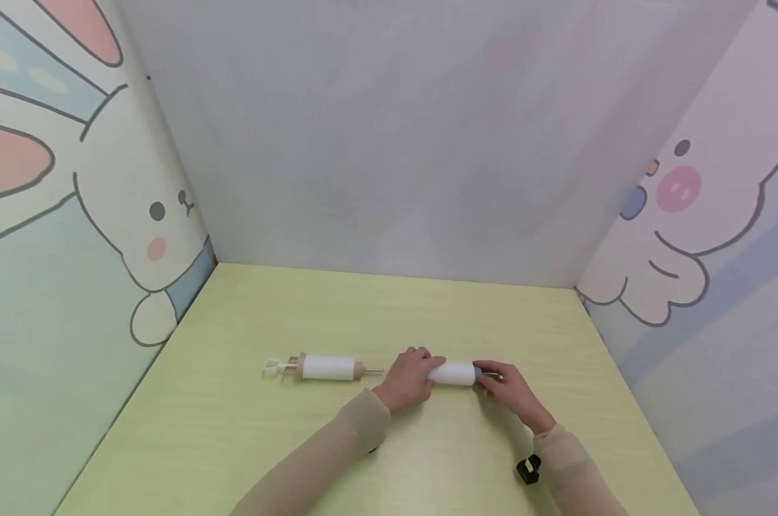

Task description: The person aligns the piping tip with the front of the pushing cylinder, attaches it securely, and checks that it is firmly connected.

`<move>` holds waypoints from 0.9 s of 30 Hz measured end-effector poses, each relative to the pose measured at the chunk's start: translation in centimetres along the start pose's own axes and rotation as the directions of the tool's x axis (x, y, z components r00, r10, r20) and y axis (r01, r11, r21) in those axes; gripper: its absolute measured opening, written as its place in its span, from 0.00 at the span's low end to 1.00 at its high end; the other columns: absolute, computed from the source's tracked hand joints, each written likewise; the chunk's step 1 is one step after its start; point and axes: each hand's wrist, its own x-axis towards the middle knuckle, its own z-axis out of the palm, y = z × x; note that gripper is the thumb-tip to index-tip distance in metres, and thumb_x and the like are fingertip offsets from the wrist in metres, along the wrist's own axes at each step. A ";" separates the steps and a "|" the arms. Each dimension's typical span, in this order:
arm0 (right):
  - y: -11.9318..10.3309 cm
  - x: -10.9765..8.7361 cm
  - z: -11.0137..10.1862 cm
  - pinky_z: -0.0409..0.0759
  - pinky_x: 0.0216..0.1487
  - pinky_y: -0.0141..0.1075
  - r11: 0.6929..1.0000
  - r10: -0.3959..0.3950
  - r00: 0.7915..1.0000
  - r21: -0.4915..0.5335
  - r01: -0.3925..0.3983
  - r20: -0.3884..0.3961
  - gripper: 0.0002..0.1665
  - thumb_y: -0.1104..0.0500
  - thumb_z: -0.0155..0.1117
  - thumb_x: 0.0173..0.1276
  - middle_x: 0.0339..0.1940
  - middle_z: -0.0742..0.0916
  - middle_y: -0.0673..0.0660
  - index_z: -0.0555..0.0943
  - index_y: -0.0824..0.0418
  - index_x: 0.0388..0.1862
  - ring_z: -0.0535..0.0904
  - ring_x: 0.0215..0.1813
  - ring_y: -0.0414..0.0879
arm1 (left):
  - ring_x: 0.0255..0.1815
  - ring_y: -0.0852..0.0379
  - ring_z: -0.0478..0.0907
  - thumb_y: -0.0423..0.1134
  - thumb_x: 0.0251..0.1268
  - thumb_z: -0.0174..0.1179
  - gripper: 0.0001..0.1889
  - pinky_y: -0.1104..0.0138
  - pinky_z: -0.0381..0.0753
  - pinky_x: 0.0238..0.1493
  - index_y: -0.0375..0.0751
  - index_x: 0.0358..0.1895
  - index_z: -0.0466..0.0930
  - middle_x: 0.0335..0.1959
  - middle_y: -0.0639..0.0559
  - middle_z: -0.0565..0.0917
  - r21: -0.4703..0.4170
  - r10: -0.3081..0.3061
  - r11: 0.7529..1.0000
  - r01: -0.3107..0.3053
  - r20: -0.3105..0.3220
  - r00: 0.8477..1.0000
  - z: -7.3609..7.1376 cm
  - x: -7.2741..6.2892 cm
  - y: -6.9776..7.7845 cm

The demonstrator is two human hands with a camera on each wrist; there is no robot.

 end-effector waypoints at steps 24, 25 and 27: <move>0.5 0.1 0.2 0.78 0.36 0.40 0.996 0.048 0.998 0.072 -0.051 0.041 0.23 0.64 0.55 0.73 0.54 0.79 0.66 0.70 0.72 0.64 0.80 0.40 0.53 | 0.43 0.53 0.73 0.40 0.57 0.66 0.24 0.62 0.72 0.45 0.49 0.59 0.78 0.46 0.51 0.79 -0.007 -0.021 1.000 0.021 -0.001 1.000 0.3 -0.3 -0.2; 0.5 0.1 0.2 0.78 0.36 0.39 0.996 0.048 0.998 0.073 -0.051 0.040 0.23 0.64 0.55 0.73 0.53 0.79 0.66 0.70 0.72 0.64 0.80 0.40 0.53 | 0.43 0.53 0.73 0.40 0.56 0.66 0.24 0.62 0.72 0.46 0.49 0.59 0.78 0.46 0.51 0.79 -0.008 -0.022 1.000 0.022 -0.001 1.000 0.2 -0.3 -0.2; 0.4 0.0 0.2 0.77 0.35 0.40 0.996 0.042 0.998 0.080 -0.046 0.043 0.24 0.63 0.55 0.73 0.51 0.80 0.66 0.70 0.72 0.64 0.80 0.39 0.54 | 0.43 0.54 0.73 0.41 0.56 0.66 0.24 0.62 0.72 0.46 0.48 0.59 0.78 0.46 0.51 0.79 -0.006 -0.022 1.000 0.022 -0.001 1.000 0.1 -0.2 -0.2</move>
